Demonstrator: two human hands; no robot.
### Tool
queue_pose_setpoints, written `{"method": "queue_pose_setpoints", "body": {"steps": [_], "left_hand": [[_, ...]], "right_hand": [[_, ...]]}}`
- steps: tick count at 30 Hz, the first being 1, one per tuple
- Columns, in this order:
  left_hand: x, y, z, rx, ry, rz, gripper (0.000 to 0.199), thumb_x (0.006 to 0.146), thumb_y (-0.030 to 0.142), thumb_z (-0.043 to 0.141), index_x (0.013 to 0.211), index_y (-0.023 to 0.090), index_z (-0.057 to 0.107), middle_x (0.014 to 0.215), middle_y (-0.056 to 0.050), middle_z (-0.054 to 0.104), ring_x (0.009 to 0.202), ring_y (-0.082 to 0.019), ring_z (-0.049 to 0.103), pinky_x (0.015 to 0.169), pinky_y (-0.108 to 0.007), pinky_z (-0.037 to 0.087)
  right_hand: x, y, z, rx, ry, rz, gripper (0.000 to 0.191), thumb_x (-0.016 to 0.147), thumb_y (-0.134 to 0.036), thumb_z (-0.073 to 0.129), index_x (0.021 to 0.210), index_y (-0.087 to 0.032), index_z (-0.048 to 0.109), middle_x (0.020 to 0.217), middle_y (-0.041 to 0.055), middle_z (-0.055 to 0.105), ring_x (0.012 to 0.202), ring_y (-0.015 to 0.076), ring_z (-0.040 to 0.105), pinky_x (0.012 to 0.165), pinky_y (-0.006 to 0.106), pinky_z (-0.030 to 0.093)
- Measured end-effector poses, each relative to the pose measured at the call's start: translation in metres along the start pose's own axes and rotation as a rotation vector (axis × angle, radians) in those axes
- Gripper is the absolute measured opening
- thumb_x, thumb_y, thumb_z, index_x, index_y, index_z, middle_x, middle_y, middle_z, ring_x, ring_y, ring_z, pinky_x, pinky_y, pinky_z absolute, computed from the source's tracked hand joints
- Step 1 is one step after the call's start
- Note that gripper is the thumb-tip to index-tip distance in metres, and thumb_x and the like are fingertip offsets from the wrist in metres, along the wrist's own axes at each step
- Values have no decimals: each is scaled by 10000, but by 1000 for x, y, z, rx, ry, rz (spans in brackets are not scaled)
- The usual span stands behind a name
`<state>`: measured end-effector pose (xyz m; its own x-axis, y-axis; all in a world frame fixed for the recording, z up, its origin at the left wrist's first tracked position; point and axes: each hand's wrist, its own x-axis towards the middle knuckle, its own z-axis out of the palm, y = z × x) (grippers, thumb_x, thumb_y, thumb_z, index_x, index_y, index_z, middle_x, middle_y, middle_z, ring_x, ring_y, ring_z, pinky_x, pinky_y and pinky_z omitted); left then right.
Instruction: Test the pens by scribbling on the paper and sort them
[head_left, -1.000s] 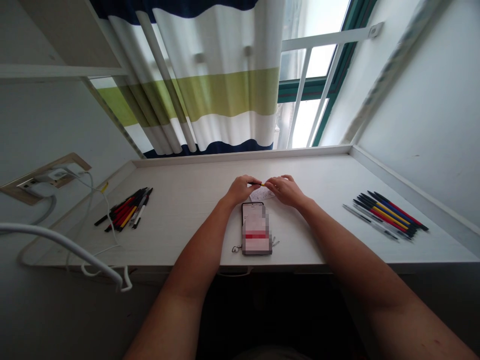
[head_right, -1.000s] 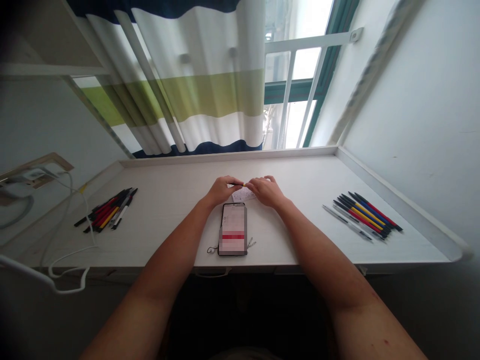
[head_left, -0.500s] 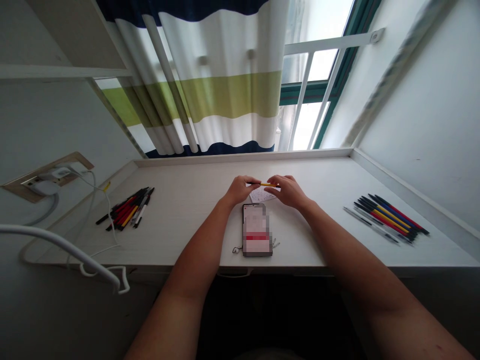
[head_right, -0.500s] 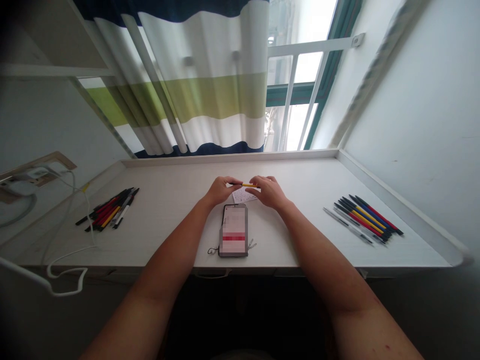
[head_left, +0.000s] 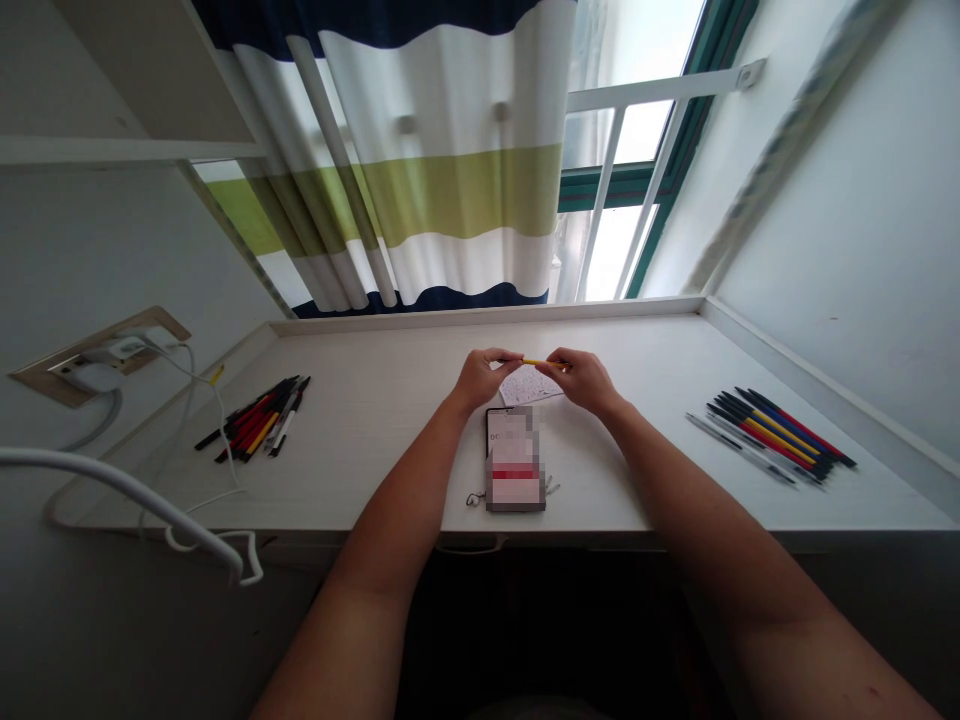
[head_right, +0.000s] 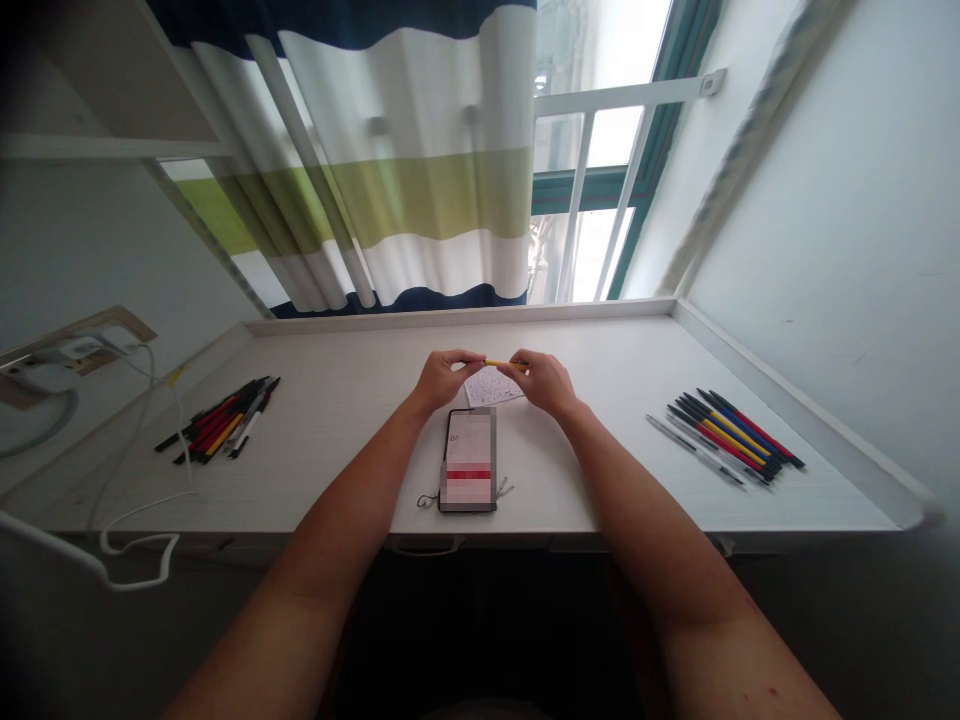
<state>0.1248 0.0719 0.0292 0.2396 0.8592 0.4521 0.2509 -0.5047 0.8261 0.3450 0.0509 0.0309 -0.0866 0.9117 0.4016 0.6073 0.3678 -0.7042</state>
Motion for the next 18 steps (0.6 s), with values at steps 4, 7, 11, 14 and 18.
{"method": "queue_pose_setpoints", "body": {"steps": [4, 7, 11, 14, 18], "left_hand": [[-1, 0, 14, -75, 55, -61, 181, 846, 278, 775, 995, 184, 816, 1004, -75, 819, 960, -219, 753, 942, -390, 579], [-1, -1, 19, -112, -21, -72, 250, 847, 308, 782, 1057, 174, 799, 1068, -91, 811, 1022, -227, 747, 981, -392, 567], [-1, -13, 2, 117, 3, -59, 319, 982, 396, 610, 1151, 175, 768, 1235, -121, 763, 1204, -244, 681, 1106, -435, 486], [-1, -30, -16, 480, -33, -140, 315, 933, 382, 667, 1156, 184, 769, 1316, -138, 722, 1342, -305, 578, 1193, -507, 375], [-2, -46, -25, 642, -157, -145, 404, 858, 406, 734, 1213, 213, 746, 1429, -130, 653, 1385, -323, 526, 1203, -503, 351]], "right_hand": [[2, -2, 4, 610, 42, 208, 509, 793, -681, 734, 1051, -249, 652, 795, 36, 681, 710, 224, 667, 637, 376, 553], [11, -6, 8, 868, 51, 236, 402, 902, -668, 604, 994, -277, 622, 938, 49, 701, 949, 237, 700, 771, 395, 579], [38, -13, -1, 911, 155, 277, 420, 982, -688, 424, 923, -295, 562, 784, 45, 643, 799, 231, 668, 677, 394, 537], [61, -19, -13, 803, 124, 189, 578, 948, -798, 314, 826, -289, 559, 550, -1, 434, 537, 199, 484, 505, 360, 411], [74, -23, -11, 780, 67, 106, 687, 887, -875, 262, 644, -286, 517, 457, -44, 238, 436, 160, 256, 419, 342, 254]]}}
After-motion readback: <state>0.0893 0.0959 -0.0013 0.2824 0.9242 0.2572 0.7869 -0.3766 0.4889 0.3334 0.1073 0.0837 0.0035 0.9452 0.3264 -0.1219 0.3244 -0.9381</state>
